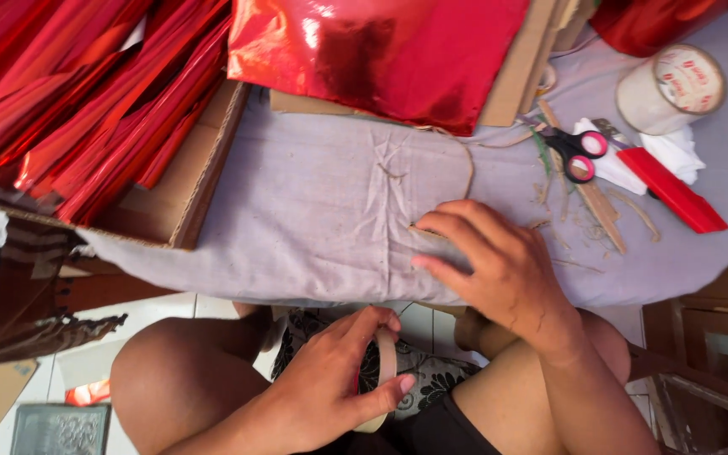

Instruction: The person assembles a small cardboard box by folding and taping the edges. They use scissors to cut tape and then fold the cardboard flaps to form the box structure. Finally, they place a red metallic cone into the box.

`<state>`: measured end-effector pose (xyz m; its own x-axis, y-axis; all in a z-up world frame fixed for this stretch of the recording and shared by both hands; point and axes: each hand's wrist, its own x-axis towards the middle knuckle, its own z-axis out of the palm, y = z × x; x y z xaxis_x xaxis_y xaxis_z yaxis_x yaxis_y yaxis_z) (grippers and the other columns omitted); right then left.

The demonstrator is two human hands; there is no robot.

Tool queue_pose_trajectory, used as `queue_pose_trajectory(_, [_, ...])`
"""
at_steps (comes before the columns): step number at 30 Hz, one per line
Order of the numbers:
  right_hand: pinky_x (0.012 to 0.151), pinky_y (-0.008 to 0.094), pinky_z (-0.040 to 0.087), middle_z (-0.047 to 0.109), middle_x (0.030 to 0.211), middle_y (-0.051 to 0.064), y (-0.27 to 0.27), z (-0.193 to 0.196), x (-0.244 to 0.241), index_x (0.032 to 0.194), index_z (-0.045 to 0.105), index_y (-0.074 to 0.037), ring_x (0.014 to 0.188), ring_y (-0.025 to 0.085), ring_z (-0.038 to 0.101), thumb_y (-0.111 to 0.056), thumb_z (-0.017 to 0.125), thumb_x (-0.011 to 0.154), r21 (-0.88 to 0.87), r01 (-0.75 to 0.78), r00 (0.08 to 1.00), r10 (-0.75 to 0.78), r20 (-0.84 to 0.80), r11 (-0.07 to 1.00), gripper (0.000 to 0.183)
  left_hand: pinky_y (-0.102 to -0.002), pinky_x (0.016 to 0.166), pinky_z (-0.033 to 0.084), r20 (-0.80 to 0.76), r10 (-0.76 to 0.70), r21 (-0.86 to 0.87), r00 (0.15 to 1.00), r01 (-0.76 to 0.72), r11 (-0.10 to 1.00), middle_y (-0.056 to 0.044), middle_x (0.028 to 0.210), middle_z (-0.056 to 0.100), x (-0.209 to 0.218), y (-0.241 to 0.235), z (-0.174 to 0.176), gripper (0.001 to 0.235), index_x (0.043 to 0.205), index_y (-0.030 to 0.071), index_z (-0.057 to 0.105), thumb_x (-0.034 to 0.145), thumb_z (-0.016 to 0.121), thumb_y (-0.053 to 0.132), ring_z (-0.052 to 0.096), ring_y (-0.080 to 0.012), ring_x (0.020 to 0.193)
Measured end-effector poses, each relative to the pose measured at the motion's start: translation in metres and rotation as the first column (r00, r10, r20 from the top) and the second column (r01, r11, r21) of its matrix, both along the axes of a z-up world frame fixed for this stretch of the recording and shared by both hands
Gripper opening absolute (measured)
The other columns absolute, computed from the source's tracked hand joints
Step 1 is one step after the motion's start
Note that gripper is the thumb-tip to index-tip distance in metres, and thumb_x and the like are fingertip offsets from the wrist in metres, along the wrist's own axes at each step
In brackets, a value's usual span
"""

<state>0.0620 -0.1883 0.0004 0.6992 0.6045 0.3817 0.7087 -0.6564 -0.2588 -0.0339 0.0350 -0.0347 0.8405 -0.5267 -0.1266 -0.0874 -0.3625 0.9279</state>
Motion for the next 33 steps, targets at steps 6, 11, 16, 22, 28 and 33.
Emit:
queue_pose_trajectory(6, [0.09, 0.042, 0.052, 0.072, 0.124, 0.013, -0.078, -0.003, 0.038, 0.125, 0.071, -0.002, 0.114, 0.032, 0.068, 0.001, 0.053, 0.11, -0.001, 0.406, 0.887, -0.394, 0.241, 0.914, 0.023, -0.032, 0.098, 0.048, -0.041, -0.022, -0.023, 0.999, 0.021, 1.0, 0.0, 0.124, 0.066, -0.001, 0.0, -0.01, 0.049, 0.125, 0.014, 0.053, 0.093, 0.062, 0.051, 0.065, -0.0177, 0.115])
queue_pose_trajectory(11, [0.072, 0.051, 0.053, 0.065, 0.127, 0.001, -0.114, -0.009, 0.049, 0.143, 0.066, -0.017, 0.11, 0.027, 0.065, -0.018, 0.062, 0.104, -0.198, 0.573, 0.819, -0.562, 0.116, 0.795, 0.039, -0.029, 0.083, 0.052, -0.119, -0.015, 0.038, 0.993, 0.019, 0.999, 0.004, 0.116, 0.07, 0.002, -0.001, -0.009, 0.045, 0.121, 0.02, 0.055, 0.089, 0.067, 0.049, 0.067, -0.0125, 0.096])
queue_pose_trajectory(16, [0.066, 0.053, 0.048, 0.068, 0.113, -0.008, -0.115, 0.0, 0.051, 0.134, 0.068, -0.028, 0.104, 0.025, 0.064, -0.03, 0.069, 0.1, -0.243, 0.633, 0.758, -0.652, 0.003, 0.735, 0.034, -0.028, 0.08, 0.052, -0.092, -0.015, 0.022, 0.996, 0.017, 1.0, 0.005, 0.115, 0.069, 0.002, -0.001, -0.014, 0.046, 0.121, 0.02, 0.055, 0.089, 0.066, 0.05, 0.066, -0.0116, 0.089])
queue_pose_trajectory(22, [0.06, 0.042, 0.042, 0.072, 0.107, -0.011, -0.125, -0.008, 0.049, 0.125, 0.078, -0.027, 0.074, 0.016, 0.062, -0.012, 0.081, 0.093, 0.016, 0.684, 0.696, -0.659, 0.284, 0.729, 0.036, -0.027, 0.076, 0.052, -0.112, -0.007, 0.016, 0.994, 0.009, 1.0, 0.007, 0.113, 0.067, 0.002, -0.001, -0.013, 0.043, 0.121, 0.022, 0.054, 0.09, 0.066, 0.05, 0.062, -0.0096, 0.085])
queue_pose_trajectory(28, [0.071, 0.021, 0.044, 0.061, 0.094, 0.004, -0.115, 0.0, 0.025, 0.129, 0.071, -0.005, 0.071, 0.006, 0.047, 0.009, 0.077, 0.09, 0.396, 0.537, 0.842, -0.497, -0.209, 0.744, 0.042, -0.025, 0.072, 0.049, -0.182, 0.047, 0.052, 0.982, -0.038, 0.998, 0.006, 0.09, 0.064, 0.002, 0.0, 0.001, 0.036, 0.116, 0.022, 0.058, 0.089, 0.073, 0.042, 0.057, -0.0099, 0.074])
queue_pose_trajectory(33, [0.036, 0.019, 0.047, 0.065, 0.062, -0.005, -0.079, 0.016, -0.005, 0.093, 0.078, -0.011, 0.05, 0.006, 0.056, -0.034, 0.088, 0.068, 0.179, 0.041, 0.792, 0.077, -0.605, 0.983, 0.035, -0.029, 0.089, 0.047, -0.131, 0.008, -0.063, 0.991, -0.016, 0.998, 0.003, 0.114, 0.065, 0.002, 0.002, 0.008, 0.038, 0.118, 0.018, 0.053, 0.093, 0.062, 0.045, 0.061, -0.0126, 0.097])
